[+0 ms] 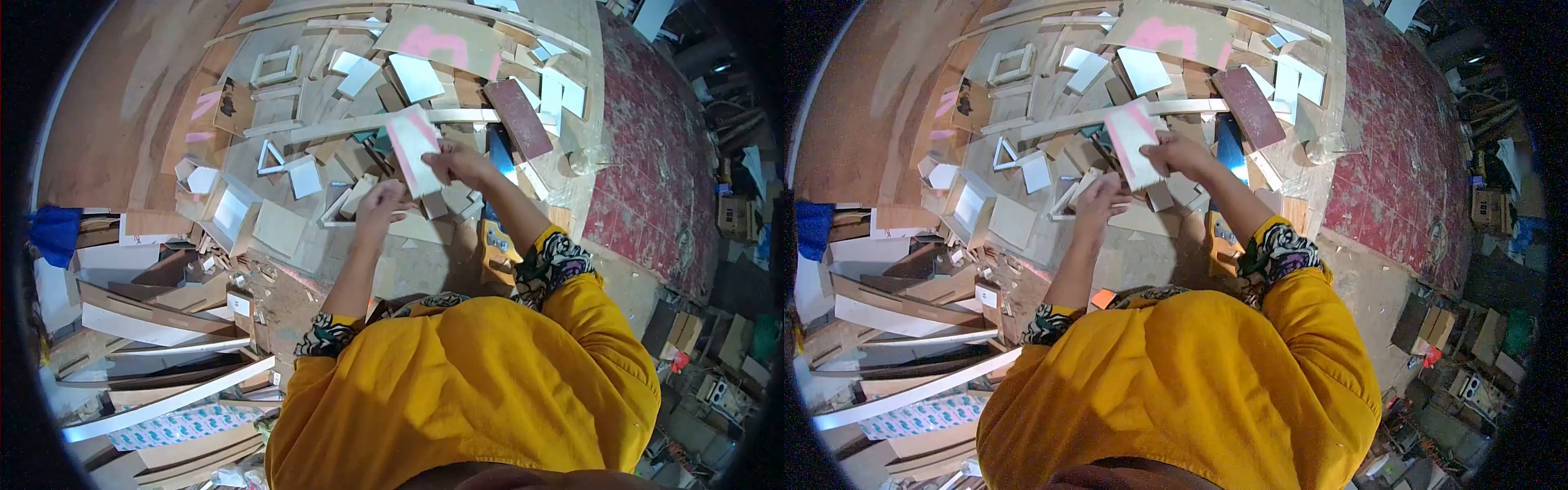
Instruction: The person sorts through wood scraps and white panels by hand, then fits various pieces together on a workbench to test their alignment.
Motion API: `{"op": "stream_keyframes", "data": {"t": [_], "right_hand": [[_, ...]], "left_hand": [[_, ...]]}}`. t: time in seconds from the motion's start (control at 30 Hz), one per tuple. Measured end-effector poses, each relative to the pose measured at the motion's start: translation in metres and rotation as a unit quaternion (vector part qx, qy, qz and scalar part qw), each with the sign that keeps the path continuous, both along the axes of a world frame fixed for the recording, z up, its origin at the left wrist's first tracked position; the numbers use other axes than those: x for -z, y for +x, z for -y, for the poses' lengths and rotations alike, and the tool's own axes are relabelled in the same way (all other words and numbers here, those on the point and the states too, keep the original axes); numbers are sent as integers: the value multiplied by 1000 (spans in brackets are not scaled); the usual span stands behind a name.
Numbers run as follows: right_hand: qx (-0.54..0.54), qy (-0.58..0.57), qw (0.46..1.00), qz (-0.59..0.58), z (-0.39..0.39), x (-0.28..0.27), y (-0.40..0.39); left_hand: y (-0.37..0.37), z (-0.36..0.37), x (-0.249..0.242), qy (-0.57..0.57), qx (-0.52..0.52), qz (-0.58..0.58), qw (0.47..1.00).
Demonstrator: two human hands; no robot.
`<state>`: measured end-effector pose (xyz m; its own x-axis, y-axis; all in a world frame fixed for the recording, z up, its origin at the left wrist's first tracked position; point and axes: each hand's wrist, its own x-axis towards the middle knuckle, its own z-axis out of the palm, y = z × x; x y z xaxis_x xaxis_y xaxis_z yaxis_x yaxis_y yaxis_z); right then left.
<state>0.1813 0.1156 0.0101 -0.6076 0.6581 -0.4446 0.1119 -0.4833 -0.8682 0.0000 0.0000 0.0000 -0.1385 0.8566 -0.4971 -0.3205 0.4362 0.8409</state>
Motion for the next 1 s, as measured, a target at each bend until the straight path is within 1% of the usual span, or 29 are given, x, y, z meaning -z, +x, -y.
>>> {"op": "stream_keyframes", "data": {"t": [0.03,0.07,0.1,0.17,0.2,0.23,0.27,0.3,0.33,0.4,0.43,0.5,0.53,0.57,0.6,0.63,0.67,0.7,0.77,0.8,0.83,0.87,0.9,0.97,1.0], "right_hand": [[-15,20,1000,3,3,1,-1],[-32,20,999,-37,7,1,0],[-28,10,998,-47,5,2,-2],[120,15,992,37,-15,3,-1],[138,59,986,68,-39,12,1],[156,184,960,139,-62,40,5],[166,290,908,252,-79,35,3],[171,388,832,357,-92,25,-2],[173,391,832,355,-101,17,-14],[78,402,741,532,-119,9,-42],[80,407,741,529,-127,16,-49],[157,517,639,547,-134,35,-61],[156,516,641,547,-143,34,-57],[111,421,768,470,-157,29,-44],[62,310,870,379,-164,23,-29],[128,240,927,256,-157,16,-16],[129,177,961,170,-148,1,-8],[129,111,982,83,-137,-9,-2],[88,130,986,64,-106,-14,-2],[102,183,976,59,-84,-9,-13],[90,380,904,173,-68,-6,-20],[58,452,854,249,-48,-11,-31],[26,517,793,322,-31,-17,-41],[18,546,790,277,-16,-21,-47],[-14,528,811,253,-23,-23,-45]], "left_hand": [[6,-8,4,46,49,-33,997],[8,-14,8,91,99,-66,989],[9,-17,4,80,103,-74,989],[10,-34,4,69,68,-50,994],[6,-36,4,83,36,-22,996],[3,-34,2,81,38,-24,996],[0,-36,2,71,-7,-22,997],[-3,-39,1,63,-53,-20,996],[-6,-43,4,59,-74,-9,995],[-8,-52,1,60,-92,-7,994],[-9,-57,-4,57,-108,-4,993],[-15,-63,-8,55,-123,1,991],[-20,-65,-3,81,-136,14,987],[-26,-67,4,106,-149,28,983],[-40,-69,15,130,-114,7,985],[-40,-71,12,126,-113,10,986],[-39,-73,1,102,-102,1,990],[-36,-75,-7,78,-92,-7,993],[-23,-80,-13,80,-72,-1,994],[-15,-83,-16,68,-82,52,993],[-9,-85,-17,56,-92,103,989],[-5,-85,-15,82,-78,174,978],[2,-87,-9,112,-138,236,955],[0,-85,-11,38,-141,71,987],[-5,-81,-17,79,-120,67,987]]}}
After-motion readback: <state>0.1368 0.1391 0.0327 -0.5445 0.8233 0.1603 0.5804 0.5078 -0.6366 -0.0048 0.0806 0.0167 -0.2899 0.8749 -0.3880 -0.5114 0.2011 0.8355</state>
